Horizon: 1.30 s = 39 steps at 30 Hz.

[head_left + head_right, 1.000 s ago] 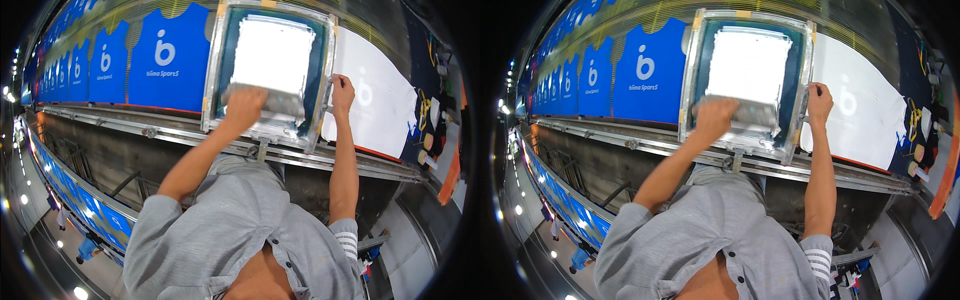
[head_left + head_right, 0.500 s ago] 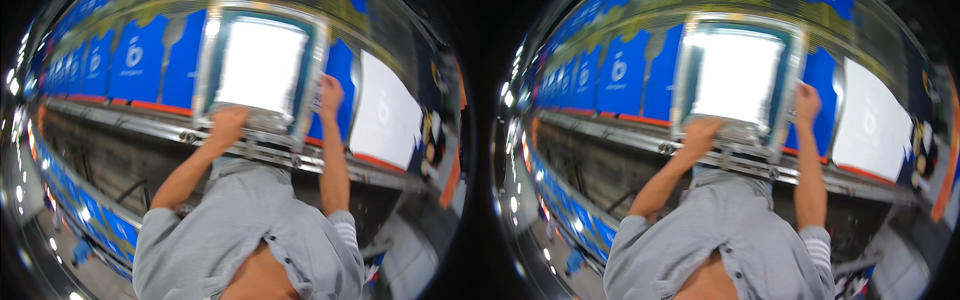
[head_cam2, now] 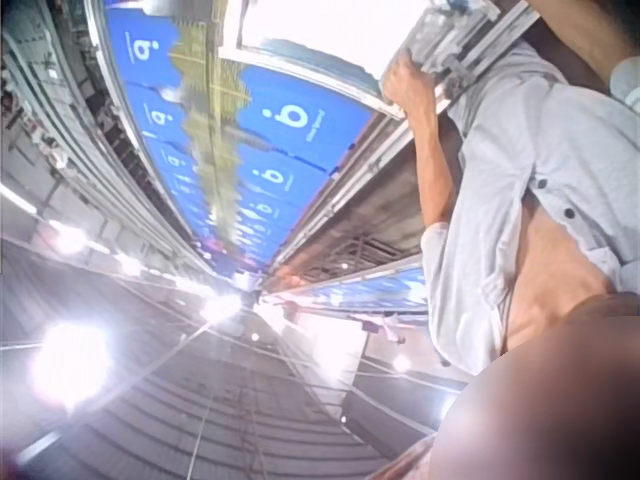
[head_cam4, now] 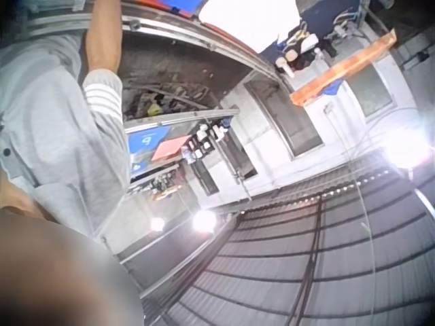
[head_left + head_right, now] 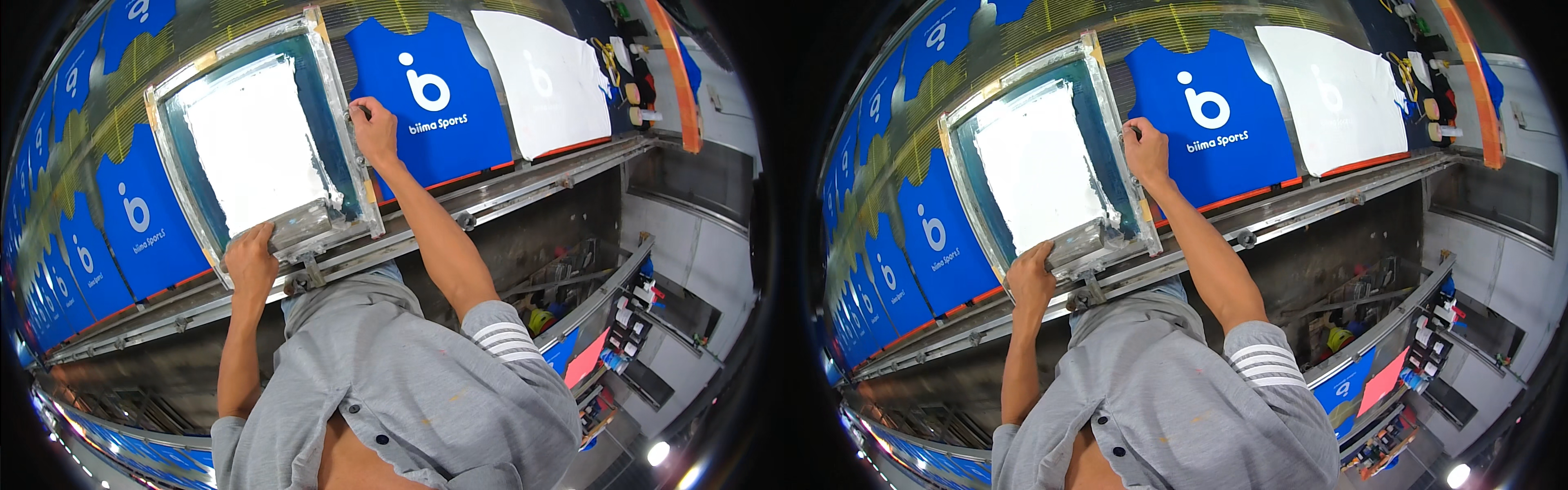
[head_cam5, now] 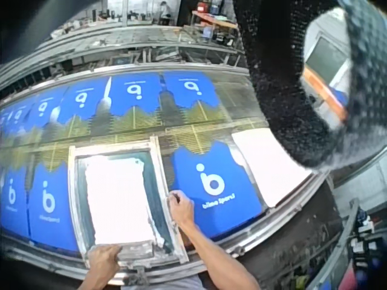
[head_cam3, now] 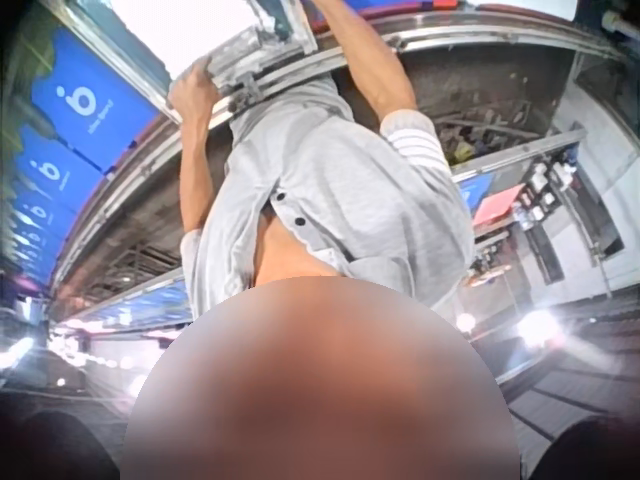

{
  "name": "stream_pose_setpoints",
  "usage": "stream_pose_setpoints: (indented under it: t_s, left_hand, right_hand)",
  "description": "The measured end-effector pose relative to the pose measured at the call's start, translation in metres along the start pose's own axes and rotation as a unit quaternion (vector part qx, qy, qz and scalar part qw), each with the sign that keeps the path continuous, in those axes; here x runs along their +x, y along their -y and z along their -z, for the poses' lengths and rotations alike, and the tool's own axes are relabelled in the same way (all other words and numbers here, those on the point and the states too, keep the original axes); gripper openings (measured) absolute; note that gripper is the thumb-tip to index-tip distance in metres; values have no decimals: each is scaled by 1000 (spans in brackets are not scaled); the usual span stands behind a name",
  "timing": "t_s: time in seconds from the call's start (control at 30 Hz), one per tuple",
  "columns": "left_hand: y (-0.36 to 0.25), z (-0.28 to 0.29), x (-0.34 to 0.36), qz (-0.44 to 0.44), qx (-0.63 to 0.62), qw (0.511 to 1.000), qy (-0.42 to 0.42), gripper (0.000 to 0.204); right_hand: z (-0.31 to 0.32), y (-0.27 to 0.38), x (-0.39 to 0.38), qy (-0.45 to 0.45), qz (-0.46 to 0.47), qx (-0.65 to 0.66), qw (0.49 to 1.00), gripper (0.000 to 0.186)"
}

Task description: The person uses a squeegee to pull white ink across a screen-printing frame, repeatedly applying ink to a blue fabric surface with a repeated logo. The person moves the frame along the fabric and continues the squeegee strokes throughout the clip.

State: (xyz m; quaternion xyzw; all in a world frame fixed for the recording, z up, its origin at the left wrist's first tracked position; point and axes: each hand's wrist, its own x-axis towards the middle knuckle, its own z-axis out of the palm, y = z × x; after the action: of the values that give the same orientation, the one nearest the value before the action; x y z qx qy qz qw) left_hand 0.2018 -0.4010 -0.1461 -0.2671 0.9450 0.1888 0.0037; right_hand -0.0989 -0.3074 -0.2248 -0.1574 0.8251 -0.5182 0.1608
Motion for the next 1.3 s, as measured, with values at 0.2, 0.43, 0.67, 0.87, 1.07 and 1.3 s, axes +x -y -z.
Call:
stream_pose_setpoints:
  t_s: [0.2,0.43,0.67,0.87,1.07,1.3]
  left_hand:
    - [0,6,7,-4,-4,1000,12,43]
    - [2,2,24,27,4,997,71,48]
    - [1,6,23,23,29,998,60,48]
    - [2,3,29,9,34,997,73,52]
    - [-4,4,34,-3,26,996,87,52]
    - [-3,6,36,-3,22,995,100,56]
  right_hand:
    - [-6,-5,2,-27,12,-12,999,16]
    - [-8,-8,9,14,-45,-85,995,17]
    - [-7,0,2,46,-35,-82,995,15]
    - [-5,-4,3,56,-53,-36,996,12]
    - [2,-3,4,69,-69,3,995,14]
    - [6,-1,5,83,-80,35,993,10]
